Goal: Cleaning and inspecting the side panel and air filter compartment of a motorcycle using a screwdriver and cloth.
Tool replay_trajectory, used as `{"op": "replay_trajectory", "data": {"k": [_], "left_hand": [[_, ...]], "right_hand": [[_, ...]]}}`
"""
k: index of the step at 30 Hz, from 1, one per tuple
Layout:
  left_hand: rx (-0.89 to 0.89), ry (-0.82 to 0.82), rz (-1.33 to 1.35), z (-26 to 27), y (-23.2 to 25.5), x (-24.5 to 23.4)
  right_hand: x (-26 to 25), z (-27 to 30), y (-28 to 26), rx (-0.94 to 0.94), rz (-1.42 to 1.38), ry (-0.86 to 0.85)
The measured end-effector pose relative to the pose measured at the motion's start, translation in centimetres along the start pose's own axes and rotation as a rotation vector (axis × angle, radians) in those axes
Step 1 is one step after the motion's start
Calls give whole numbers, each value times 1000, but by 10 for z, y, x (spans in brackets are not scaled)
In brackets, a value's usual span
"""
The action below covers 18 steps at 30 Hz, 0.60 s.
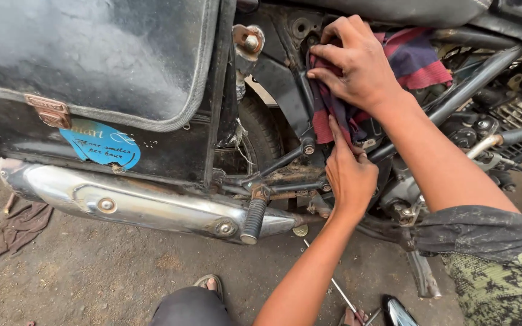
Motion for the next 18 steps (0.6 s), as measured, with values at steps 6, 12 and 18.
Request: {"op": "replay_trajectory", "data": {"k": [6, 12, 18], "left_hand": [[-235, -184, 74, 6, 0, 8], [-115, -155, -188, -11, -25, -3], [-26, -88, -206, -18, -29, 1]], "right_hand": [[18, -17, -10, -112, 337, -54], [26, -15, 2, -97, 293, -46], [7, -4, -20, -212, 325, -239]]}}
Point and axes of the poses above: each hand's wrist, its own z-axis away from the middle knuckle, its own x-axis out of the palm, y = z × x, the point moved 6 cm from there along -z, towards the middle knuckle, and after that the axes turned 1 degree about -y, right-handed, at the moved point
